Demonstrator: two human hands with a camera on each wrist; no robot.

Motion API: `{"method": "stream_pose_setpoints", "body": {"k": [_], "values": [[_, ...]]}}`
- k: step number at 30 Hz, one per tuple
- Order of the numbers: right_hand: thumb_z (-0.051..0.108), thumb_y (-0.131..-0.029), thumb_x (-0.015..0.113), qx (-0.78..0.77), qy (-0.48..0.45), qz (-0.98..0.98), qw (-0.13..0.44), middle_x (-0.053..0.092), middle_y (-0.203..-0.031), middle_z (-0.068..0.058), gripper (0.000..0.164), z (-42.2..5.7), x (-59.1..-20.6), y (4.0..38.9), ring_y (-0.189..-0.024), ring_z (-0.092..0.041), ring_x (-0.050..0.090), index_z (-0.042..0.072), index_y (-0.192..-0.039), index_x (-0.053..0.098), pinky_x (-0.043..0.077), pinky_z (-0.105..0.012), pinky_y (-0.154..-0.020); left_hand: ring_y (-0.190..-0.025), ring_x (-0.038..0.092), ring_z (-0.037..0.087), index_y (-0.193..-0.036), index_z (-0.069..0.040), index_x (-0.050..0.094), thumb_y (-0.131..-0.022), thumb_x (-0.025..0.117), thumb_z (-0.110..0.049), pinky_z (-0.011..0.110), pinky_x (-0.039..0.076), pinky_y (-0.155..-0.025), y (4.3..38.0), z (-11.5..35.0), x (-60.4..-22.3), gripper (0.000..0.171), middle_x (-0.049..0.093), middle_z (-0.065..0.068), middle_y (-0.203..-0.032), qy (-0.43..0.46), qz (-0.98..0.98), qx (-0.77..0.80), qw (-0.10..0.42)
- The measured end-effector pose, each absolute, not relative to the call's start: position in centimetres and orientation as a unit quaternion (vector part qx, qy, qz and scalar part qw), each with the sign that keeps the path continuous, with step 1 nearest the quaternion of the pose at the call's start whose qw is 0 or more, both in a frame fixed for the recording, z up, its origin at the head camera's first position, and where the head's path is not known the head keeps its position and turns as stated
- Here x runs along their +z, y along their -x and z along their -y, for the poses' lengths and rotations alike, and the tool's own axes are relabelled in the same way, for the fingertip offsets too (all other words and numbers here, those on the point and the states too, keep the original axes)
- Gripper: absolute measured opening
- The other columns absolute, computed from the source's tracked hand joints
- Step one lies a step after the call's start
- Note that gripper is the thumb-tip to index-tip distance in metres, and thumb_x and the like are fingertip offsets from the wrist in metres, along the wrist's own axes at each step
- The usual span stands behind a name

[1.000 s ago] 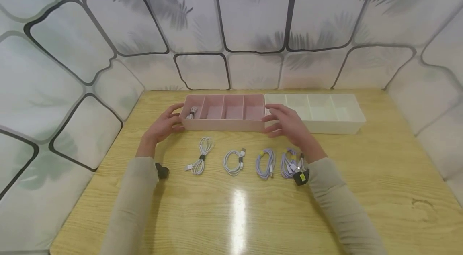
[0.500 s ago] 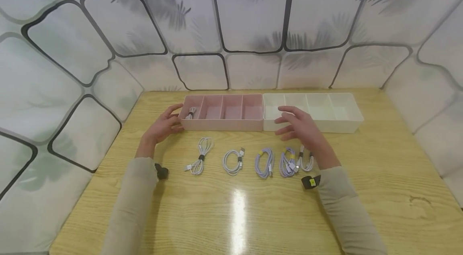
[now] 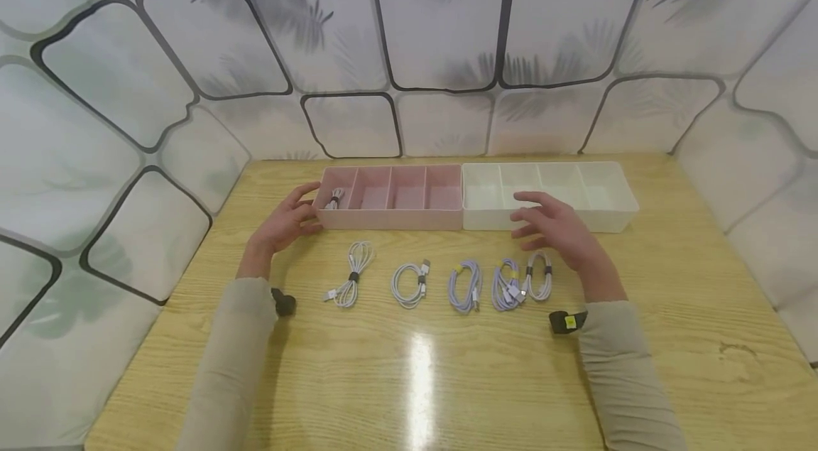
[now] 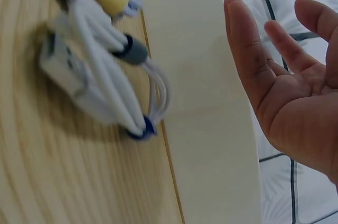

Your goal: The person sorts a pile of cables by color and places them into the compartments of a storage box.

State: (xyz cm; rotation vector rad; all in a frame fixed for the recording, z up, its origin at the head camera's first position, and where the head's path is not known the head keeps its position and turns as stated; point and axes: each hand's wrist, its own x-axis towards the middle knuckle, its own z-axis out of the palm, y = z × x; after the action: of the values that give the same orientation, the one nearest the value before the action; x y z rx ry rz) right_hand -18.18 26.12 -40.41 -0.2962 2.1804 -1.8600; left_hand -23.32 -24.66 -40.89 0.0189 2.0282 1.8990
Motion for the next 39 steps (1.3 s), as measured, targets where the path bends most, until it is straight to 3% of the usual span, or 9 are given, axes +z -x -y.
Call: {"method": "stream_pose_setpoints", "body": {"k": [5,10,13,19,26,34,39], "values": [[0.027,-0.104,0.053,-0.587,0.096,-0.792,0.137,0.064,-0.112,0.002,0.050,-27.5,-40.6,17.9,-0.089,-0.018,0.069,0.006,-0.146,0.040,0.059,-0.038,-0.070,-0.134,0.039,0.039,-0.159,-0.017,0.019,-0.101,0.043,-0.001,0.058,0.036,-0.106,23.7,24.8,-41.4,0.064,0.025,0.025,-0.156,-0.002,-0.720,0.670,0.183],[0.031,-0.102,0.056,-0.532,0.090,-0.826,0.161,0.057,-0.117,-0.020,0.058,-28.5,-40.7,17.7,-0.087,-0.026,0.066,0.003,-0.149,0.036,0.059,-0.041,-0.069,-0.132,0.041,0.037,-0.159,-0.020,0.020,-0.101,0.043,-0.003,0.055,0.039,-0.103,24.6,25.3,-42.9,0.064,0.025,0.023,-0.156,0.002,-0.720,0.671,0.177],[0.031,-0.101,0.058,-0.504,0.091,-0.841,0.173,0.056,-0.118,-0.027,0.060,-28.8,-40.8,17.7,-0.088,-0.029,0.067,0.003,-0.150,0.036,0.059,-0.039,-0.068,-0.130,0.042,0.035,-0.158,-0.022,0.022,-0.102,0.044,-0.004,0.047,0.045,-0.097,24.8,25.4,-43.2,0.063,0.028,0.021,-0.155,0.003,-0.725,0.668,0.170],[0.031,-0.098,0.064,-0.451,0.100,-0.869,0.179,0.051,-0.114,-0.024,0.065,-28.9,-40.6,17.3,-0.081,-0.026,0.062,0.003,-0.149,0.036,0.057,-0.037,-0.065,-0.129,0.044,0.034,-0.157,-0.022,0.024,-0.101,0.045,-0.005,0.035,0.051,-0.087,24.7,25.5,-43.1,0.062,0.029,0.021,-0.154,-0.001,-0.734,0.659,0.163],[0.028,-0.093,0.070,-0.401,0.106,-0.890,0.190,0.047,-0.101,-0.020,0.069,-28.3,-39.9,16.5,-0.070,-0.025,0.054,0.000,-0.145,0.034,0.053,-0.038,-0.057,-0.132,0.044,0.036,-0.157,-0.023,0.024,-0.101,0.045,-0.005,0.038,0.051,-0.089,24.7,25.8,-42.9,0.063,0.029,0.021,-0.154,0.004,-0.728,0.666,0.163],[0.028,-0.094,0.070,-0.385,0.095,-0.883,0.250,0.056,-0.098,-0.018,0.078,-28.4,-40.5,15.8,-0.068,-0.025,0.058,-0.001,-0.149,0.022,0.054,-0.040,-0.057,-0.130,0.044,0.035,-0.158,-0.021,0.022,-0.101,0.045,-0.005,0.038,0.050,-0.092,24.3,25.7,-43.2,0.064,0.028,0.022,-0.155,-0.001,-0.739,0.653,0.166],[0.025,-0.091,0.072,-0.386,0.095,-0.882,0.252,0.056,-0.098,-0.018,0.082,-28.8,-40.8,15.6,-0.067,-0.024,0.059,-0.005,-0.148,0.021,0.054,-0.040,-0.058,-0.129,0.044,0.034,-0.157,-0.022,0.024,-0.102,0.045,-0.006,0.038,0.050,-0.091,24.4,25.4,-43.2,0.061,0.029,0.022,-0.154,-0.011,-0.737,0.656,0.162]]}}
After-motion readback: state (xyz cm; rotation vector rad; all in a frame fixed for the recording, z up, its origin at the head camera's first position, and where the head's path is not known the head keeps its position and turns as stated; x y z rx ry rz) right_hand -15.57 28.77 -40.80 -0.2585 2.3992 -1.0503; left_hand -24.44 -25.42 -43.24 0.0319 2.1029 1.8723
